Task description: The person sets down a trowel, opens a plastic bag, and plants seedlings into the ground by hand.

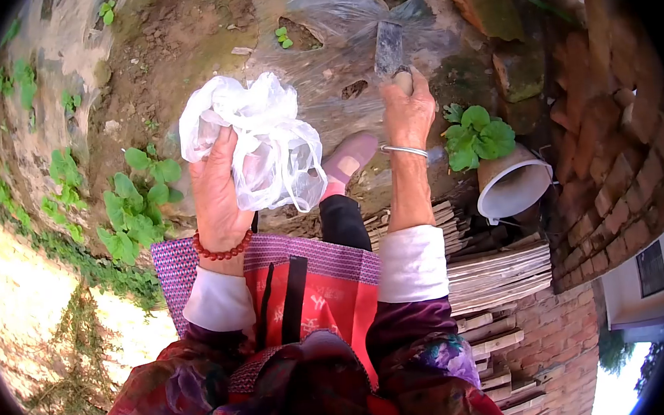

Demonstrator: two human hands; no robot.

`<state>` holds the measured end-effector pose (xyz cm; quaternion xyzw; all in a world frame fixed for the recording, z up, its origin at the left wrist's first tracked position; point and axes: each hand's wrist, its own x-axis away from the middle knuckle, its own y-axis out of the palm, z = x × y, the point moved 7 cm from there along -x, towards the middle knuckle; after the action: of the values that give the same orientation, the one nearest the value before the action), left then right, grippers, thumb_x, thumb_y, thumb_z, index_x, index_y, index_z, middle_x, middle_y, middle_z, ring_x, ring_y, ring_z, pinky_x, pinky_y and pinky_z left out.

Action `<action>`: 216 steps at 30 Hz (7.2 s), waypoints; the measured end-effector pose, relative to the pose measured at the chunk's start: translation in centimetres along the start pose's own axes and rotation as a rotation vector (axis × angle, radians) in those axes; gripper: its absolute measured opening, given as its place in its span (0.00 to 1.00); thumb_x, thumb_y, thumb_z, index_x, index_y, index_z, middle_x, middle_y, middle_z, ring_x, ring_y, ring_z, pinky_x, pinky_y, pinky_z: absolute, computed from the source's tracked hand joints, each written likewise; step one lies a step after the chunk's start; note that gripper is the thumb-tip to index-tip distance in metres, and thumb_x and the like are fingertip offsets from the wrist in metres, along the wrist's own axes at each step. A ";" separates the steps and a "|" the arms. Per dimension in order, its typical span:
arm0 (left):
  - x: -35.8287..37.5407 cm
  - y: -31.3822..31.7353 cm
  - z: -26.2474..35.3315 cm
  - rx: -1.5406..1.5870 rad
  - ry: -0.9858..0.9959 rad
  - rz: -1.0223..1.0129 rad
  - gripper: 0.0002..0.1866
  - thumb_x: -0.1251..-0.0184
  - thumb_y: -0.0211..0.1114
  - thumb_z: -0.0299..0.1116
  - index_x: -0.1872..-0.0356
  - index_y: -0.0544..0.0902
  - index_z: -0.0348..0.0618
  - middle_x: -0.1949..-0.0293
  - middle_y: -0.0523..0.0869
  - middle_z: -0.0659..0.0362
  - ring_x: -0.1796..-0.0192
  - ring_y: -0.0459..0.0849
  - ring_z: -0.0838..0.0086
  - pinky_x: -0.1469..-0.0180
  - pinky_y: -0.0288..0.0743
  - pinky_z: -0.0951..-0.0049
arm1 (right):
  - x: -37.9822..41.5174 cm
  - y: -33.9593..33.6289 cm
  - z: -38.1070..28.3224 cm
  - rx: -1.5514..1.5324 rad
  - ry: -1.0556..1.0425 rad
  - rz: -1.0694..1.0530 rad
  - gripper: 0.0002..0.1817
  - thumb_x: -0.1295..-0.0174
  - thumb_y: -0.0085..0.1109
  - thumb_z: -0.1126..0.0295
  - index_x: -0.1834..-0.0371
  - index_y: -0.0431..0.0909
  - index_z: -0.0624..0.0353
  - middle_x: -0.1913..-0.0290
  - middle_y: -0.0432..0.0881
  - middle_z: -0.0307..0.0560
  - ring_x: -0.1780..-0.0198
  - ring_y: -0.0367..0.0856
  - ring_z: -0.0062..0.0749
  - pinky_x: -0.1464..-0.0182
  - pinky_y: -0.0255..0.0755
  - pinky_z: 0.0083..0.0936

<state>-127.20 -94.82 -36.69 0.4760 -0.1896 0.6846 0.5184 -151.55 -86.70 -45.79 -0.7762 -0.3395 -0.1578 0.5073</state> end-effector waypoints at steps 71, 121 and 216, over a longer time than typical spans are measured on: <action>0.6 -2.0 1.7 0.159 -0.055 -0.024 0.19 0.35 0.55 0.33 0.44 0.68 0.40 0.49 0.76 0.56 0.49 0.77 0.68 0.46 0.72 0.64 | 1.2 -0.9 -4.9 0.532 -0.473 -0.101 0.30 0.59 0.59 0.74 0.46 0.70 0.56 0.63 0.77 0.63 0.62 0.77 0.55 0.58 0.72 0.41; 1.4 0.1 -0.7 0.401 -0.213 -0.144 0.20 0.35 0.55 0.32 0.43 0.66 0.42 0.50 0.77 0.58 0.52 0.78 0.73 0.51 0.75 0.72 | 12.8 3.5 -14.3 0.088 -0.703 -0.638 0.17 0.47 0.55 0.78 0.52 0.72 0.63 0.66 0.80 0.54 0.63 0.79 0.46 0.60 0.71 0.31; 0.3 -1.7 0.0 0.204 -0.142 -0.025 0.20 0.34 0.52 0.33 0.42 0.65 0.43 0.45 0.73 0.55 0.45 0.74 0.65 0.44 0.70 0.61 | -13.8 6.3 -3.4 0.495 -0.644 0.125 0.09 0.49 0.55 0.72 0.66 0.81 0.56 0.68 0.81 0.55 0.65 0.79 0.48 0.61 0.73 0.38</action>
<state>-125.64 -93.99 -36.80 0.5757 -0.1494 0.6585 0.4611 -156.83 -96.38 -56.72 -0.6596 -0.4608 0.2109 0.5551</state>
